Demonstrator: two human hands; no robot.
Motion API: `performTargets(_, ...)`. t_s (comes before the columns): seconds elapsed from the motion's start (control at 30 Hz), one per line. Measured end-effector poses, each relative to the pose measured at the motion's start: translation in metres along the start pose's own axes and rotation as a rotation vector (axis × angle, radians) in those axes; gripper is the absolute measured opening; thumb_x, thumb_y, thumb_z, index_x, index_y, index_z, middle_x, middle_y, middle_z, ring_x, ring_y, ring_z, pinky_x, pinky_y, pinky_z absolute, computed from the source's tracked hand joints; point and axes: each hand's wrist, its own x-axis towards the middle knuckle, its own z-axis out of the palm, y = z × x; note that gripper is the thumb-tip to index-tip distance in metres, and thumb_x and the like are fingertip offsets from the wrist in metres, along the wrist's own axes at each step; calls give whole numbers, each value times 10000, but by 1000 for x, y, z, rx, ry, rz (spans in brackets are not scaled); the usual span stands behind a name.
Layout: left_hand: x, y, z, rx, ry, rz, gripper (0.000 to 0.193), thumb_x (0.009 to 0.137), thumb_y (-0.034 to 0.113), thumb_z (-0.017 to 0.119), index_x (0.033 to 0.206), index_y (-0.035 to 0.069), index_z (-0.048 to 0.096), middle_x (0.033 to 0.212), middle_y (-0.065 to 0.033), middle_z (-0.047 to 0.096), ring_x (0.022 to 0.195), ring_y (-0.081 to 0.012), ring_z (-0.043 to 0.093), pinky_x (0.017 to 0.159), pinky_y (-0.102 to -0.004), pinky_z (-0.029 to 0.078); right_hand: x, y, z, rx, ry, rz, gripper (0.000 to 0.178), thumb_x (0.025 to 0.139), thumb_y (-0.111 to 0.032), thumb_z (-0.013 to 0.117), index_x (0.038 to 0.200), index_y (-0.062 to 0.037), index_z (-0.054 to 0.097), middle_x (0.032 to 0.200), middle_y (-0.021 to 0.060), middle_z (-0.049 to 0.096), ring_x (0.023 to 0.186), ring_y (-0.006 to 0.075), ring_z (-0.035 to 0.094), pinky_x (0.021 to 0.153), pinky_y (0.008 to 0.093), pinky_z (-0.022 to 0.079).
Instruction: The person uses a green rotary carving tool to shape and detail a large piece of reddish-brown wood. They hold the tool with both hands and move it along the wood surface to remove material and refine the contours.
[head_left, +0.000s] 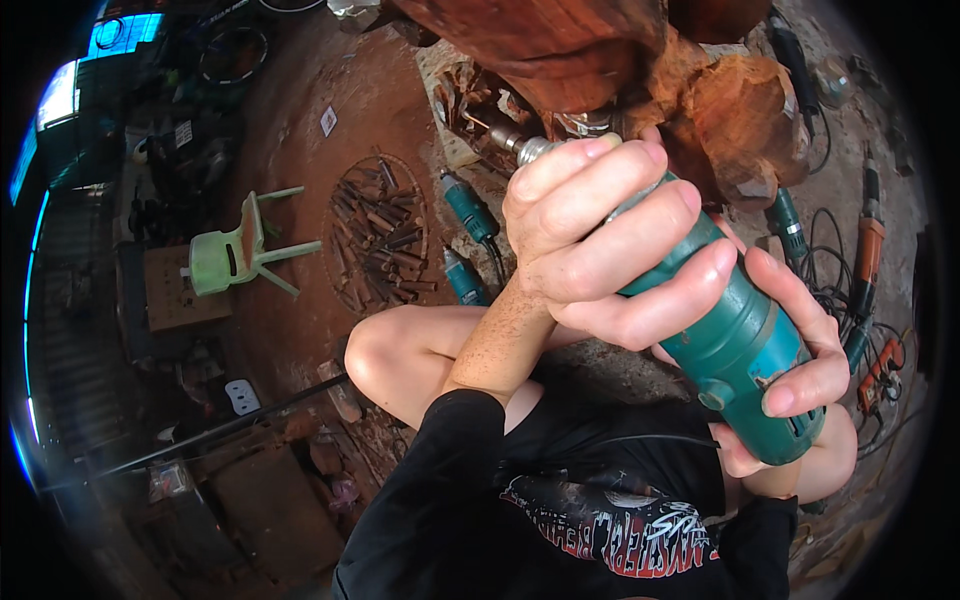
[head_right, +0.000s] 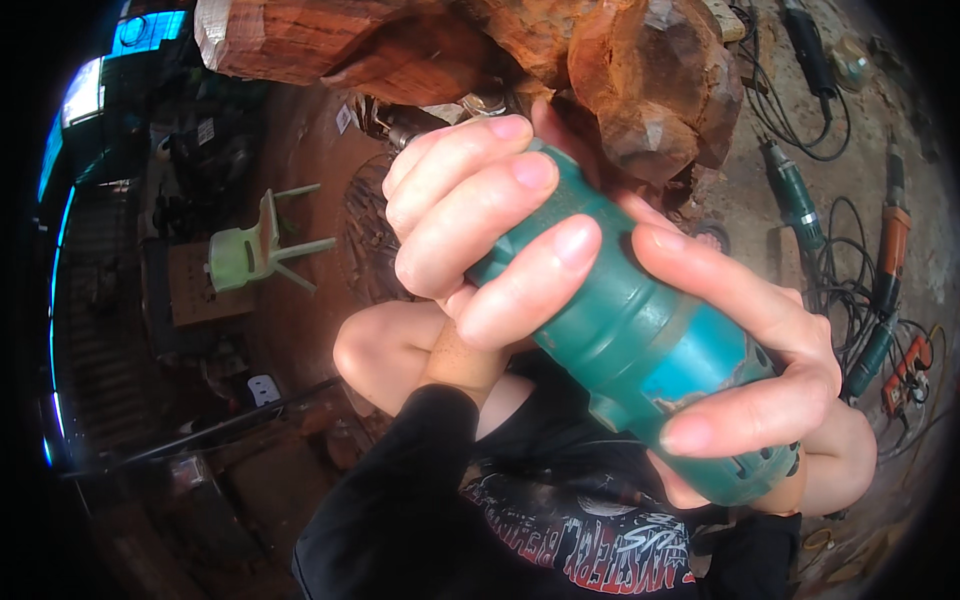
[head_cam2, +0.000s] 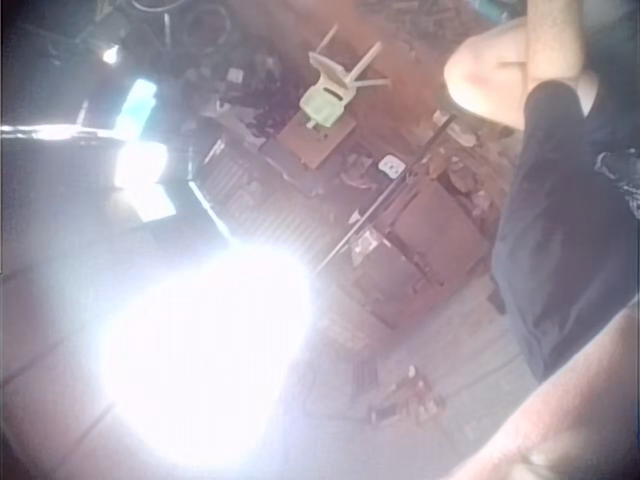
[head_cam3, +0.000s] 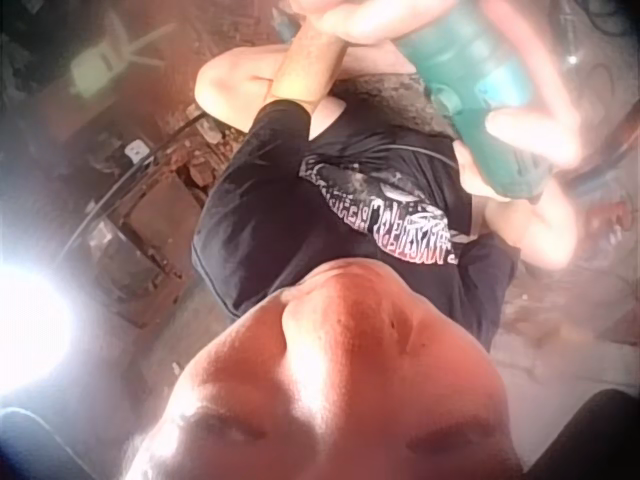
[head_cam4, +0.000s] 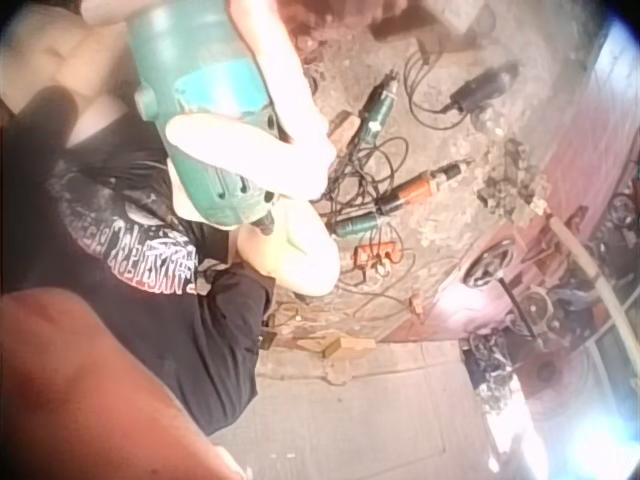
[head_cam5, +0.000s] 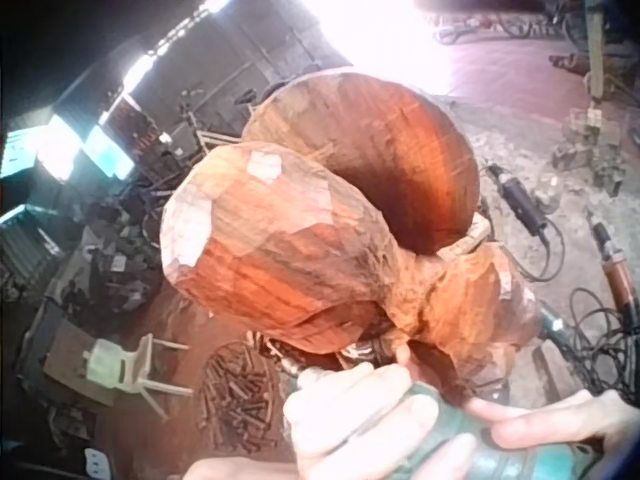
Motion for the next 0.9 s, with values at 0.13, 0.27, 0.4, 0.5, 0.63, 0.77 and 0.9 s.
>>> performTargets(0.13, -1, 3, 5, 12, 31, -19, 601, 673, 62, 885, 1186, 296, 676, 1135, 0, 657, 1008, -242, 678, 836, -394, 557, -1, 1, 2, 33, 52, 9, 373, 854, -201, 891, 1146, -264, 668, 1528, 434, 437, 1367, 654, 490, 1083, 596, 516)
performTargets(0.27, 0, 5, 4, 3, 21, -40, 588, 675, 77, 879, 1181, 298, 679, 1127, 11, 657, 1018, -241, 678, 862, -405, 553, 4, -1, -8, -111, -102, 3, 527, 849, -232, 848, 1260, -291, 523, 1550, 491, 294, 1377, 679, 443, 980, 664, 582)
performTargets(0.4, 0, 4, 5, -1, 17, -39, 554, 697, 101, 874, 1176, 303, 681, 1129, 18, 660, 1024, -236, 678, 891, -406, 549, 1, 4, -13, -85, -127, -32, 533, 841, -230, 853, 1256, -286, 523, 1551, 494, 289, 1384, 687, 427, 979, 672, 577)
performTargets(0.5, 0, 0, 3, 6, 12, -18, 547, 701, 116, 876, 1176, 307, 683, 1133, 21, 662, 1026, -232, 679, 907, -403, 545, 2, 4, -12, -61, -129, -29, 539, 836, -215, 852, 1258, -279, 522, 1556, 493, 276, 1379, 697, 421, 975, 676, 579)
performTargets(0.63, -1, -1, 4, -10, 13, -1, 550, 698, 115, 879, 1178, 302, 686, 1136, 16, 663, 1028, -234, 679, 889, -399, 555, 2, 1, -12, -37, -135, 1, 544, 835, -188, 848, 1264, -262, 521, 1568, 486, 247, 1375, 704, 415, 959, 659, 597)
performTargets(0.77, -1, -4, 5, -23, 18, 31, 552, 695, 114, 881, 1181, 292, 688, 1138, 4, 664, 1031, -243, 678, 852, -393, 570, 1, 2, -9, -24, -124, -10, 543, 845, -187, 855, 1269, -244, 520, 1578, 478, 229, 1378, 703, 407, 938, 638, 618)
performTargets(0.9, 1, -7, 1, -37, -19, 50, 559, 690, 112, 881, 1186, 286, 690, 1146, -1, 665, 1033, -249, 677, 842, -393, 575, 1, 2, -11, -25, -149, -26, 547, 857, -211, 864, 1277, -234, 514, 1579, 473, 230, 1378, 704, 405, 930, 636, 623)
